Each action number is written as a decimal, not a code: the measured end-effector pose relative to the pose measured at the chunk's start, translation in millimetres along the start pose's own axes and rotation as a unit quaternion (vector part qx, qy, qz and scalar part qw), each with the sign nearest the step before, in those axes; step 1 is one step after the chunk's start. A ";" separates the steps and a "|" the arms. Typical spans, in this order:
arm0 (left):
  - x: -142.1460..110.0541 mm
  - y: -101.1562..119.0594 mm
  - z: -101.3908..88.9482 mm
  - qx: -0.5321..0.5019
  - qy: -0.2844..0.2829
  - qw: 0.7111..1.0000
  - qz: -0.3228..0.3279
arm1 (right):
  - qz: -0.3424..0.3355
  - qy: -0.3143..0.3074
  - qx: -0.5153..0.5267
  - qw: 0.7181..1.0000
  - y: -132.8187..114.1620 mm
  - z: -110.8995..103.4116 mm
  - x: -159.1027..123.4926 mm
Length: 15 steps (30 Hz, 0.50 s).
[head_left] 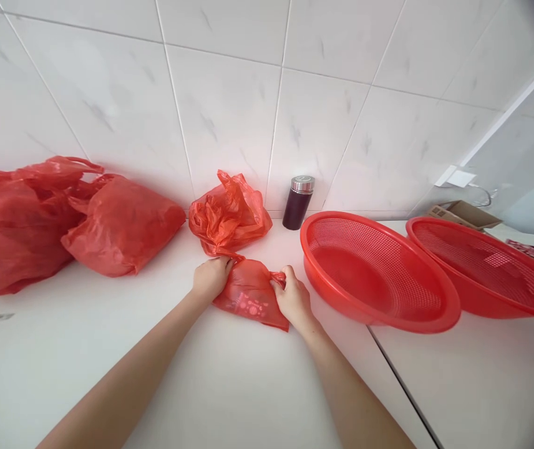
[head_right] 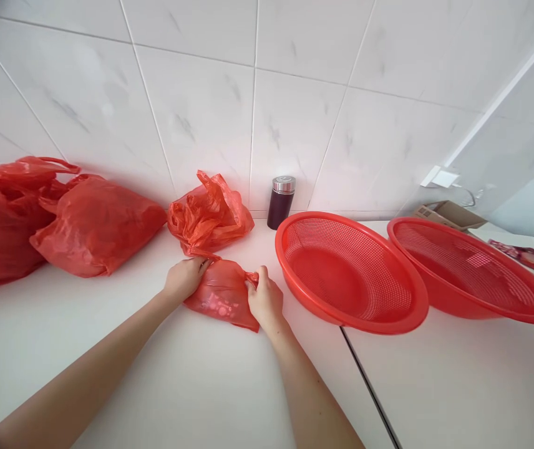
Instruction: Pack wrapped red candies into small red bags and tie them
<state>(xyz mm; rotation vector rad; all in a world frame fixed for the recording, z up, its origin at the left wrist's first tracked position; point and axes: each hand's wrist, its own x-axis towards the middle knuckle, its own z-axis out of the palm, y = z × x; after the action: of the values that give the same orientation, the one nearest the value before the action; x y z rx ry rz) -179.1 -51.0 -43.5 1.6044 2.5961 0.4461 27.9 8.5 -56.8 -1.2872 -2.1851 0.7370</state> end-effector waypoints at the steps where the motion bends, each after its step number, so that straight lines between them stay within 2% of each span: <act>1: 1.1 0.6 0.7 0.006 -0.001 1.000 -0.002 | -0.002 -0.001 -0.020 1.000 -0.1 -0.2 0.1; 8: 4.5 3.6 0.9 0.033 -0.023 0.999 -0.018 | -0.018 -0.010 -0.118 0.993 3.0 2.1 2.0; 15: 1.9 4.7 -0.5 0.003 -0.034 0.999 -0.025 | -0.027 -0.005 -0.148 0.989 3.5 2.5 -1.1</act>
<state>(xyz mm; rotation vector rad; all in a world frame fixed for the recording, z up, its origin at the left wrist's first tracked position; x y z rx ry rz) -176.0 -47.5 -41.6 1.5240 2.5841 0.3741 28.9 8.4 -61.1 -1.3586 -2.3937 0.4088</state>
